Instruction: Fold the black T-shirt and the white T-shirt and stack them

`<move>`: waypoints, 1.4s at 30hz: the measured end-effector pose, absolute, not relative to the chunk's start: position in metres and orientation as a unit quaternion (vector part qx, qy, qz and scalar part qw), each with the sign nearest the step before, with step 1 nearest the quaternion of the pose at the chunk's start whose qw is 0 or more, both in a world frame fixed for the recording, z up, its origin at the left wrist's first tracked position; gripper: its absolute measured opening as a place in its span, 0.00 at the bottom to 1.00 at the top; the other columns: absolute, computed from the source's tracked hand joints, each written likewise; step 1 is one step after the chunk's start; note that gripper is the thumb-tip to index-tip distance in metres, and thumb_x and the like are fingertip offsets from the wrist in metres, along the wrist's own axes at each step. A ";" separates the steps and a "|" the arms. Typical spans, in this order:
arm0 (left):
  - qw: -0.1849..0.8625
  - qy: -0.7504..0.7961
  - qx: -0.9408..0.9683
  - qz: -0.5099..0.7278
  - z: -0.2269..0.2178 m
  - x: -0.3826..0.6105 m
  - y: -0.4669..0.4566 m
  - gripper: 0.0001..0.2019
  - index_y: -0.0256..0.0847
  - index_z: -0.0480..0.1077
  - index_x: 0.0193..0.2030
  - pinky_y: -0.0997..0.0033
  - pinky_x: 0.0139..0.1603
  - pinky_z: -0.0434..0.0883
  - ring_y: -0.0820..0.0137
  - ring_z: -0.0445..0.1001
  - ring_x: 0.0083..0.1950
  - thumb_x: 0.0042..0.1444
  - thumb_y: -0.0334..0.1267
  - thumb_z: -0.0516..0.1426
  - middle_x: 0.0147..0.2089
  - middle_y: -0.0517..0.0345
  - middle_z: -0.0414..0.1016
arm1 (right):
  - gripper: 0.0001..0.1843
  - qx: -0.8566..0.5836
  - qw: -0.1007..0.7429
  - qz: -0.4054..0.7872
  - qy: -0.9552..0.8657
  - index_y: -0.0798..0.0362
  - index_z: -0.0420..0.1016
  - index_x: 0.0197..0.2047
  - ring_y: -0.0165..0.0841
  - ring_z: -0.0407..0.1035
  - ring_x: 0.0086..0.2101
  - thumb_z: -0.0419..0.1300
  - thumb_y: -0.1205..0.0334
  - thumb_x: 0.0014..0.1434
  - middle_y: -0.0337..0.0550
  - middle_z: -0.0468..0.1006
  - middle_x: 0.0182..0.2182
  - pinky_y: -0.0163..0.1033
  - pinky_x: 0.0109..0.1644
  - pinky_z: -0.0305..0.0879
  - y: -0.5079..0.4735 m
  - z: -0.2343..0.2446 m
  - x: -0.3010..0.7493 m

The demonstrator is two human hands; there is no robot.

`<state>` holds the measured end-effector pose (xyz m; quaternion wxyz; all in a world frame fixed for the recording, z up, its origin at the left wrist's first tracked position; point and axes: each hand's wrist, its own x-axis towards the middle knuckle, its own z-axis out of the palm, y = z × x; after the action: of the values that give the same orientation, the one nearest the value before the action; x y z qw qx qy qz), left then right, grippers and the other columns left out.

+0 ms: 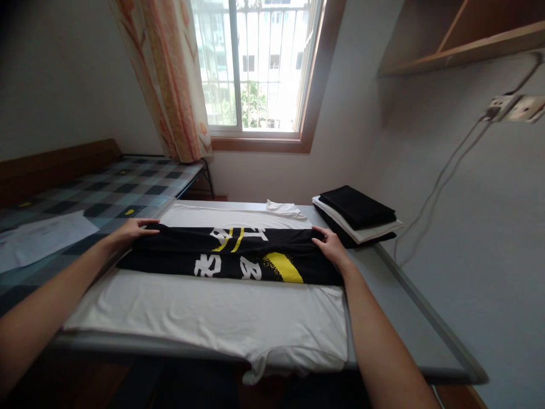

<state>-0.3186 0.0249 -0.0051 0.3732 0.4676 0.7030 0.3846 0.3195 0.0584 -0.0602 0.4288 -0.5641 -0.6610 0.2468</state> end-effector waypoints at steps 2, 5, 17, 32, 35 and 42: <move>0.393 0.701 0.461 0.375 -0.007 -0.325 0.022 0.41 0.33 0.74 0.50 0.65 0.39 0.74 0.61 0.77 0.38 0.22 0.42 0.74 0.38 0.53 0.81 | 0.24 -0.571 0.422 0.230 -0.666 0.54 0.78 0.50 0.40 0.73 0.41 0.65 0.55 0.50 0.53 0.76 0.49 0.47 0.49 0.71 0.060 -0.062 0.322; 0.412 0.701 0.446 0.374 -0.011 -0.330 0.020 0.43 0.32 0.72 0.52 0.63 0.40 0.74 0.59 0.77 0.38 0.23 0.44 0.73 0.38 0.51 0.81 | 0.22 -0.577 0.411 0.210 -0.674 0.56 0.79 0.49 0.37 0.72 0.39 0.64 0.57 0.51 0.53 0.75 0.48 0.45 0.46 0.71 0.060 -0.063 0.322; 0.148 0.594 0.780 0.132 0.009 -0.286 -0.006 0.21 0.43 0.77 0.42 0.69 0.46 0.70 0.62 0.74 0.42 0.44 0.53 0.60 0.40 0.54 0.74 | 0.15 -0.557 0.286 0.216 -0.750 0.52 0.77 0.36 0.37 0.69 0.37 0.64 0.51 0.48 0.46 0.76 0.38 0.41 0.44 0.67 0.022 -0.013 0.325; 0.024 0.653 0.751 0.098 -0.001 -0.308 -0.029 0.12 0.46 0.73 0.39 0.66 0.45 0.66 0.61 0.72 0.43 0.48 0.38 0.53 0.47 0.55 0.74 | 0.09 -0.587 0.205 0.113 -0.775 0.50 0.77 0.31 0.36 0.70 0.34 0.58 0.66 0.45 0.42 0.78 0.31 0.38 0.39 0.61 0.014 -0.007 0.305; 0.022 0.656 0.749 0.089 -0.004 -0.311 -0.031 0.12 0.47 0.73 0.39 0.67 0.43 0.65 0.61 0.72 0.42 0.47 0.38 0.53 0.47 0.56 0.74 | 0.08 -0.585 0.212 0.118 -0.774 0.51 0.76 0.29 0.35 0.69 0.33 0.57 0.65 0.44 0.41 0.77 0.30 0.38 0.38 0.61 0.012 -0.002 0.306; 0.036 0.637 0.768 0.047 0.000 -0.303 -0.035 0.10 0.46 0.73 0.36 0.70 0.38 0.64 0.62 0.73 0.41 0.49 0.42 0.54 0.41 0.56 0.76 | 0.06 -0.602 0.146 0.165 -0.768 0.51 0.77 0.29 0.33 0.69 0.29 0.59 0.65 0.45 0.39 0.76 0.26 0.36 0.33 0.59 0.012 -0.004 0.306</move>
<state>-0.3034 -0.0348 0.0004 0.0360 0.7683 0.6373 0.0470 0.3061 0.0116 -0.0041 0.1455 -0.6019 -0.7677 0.1652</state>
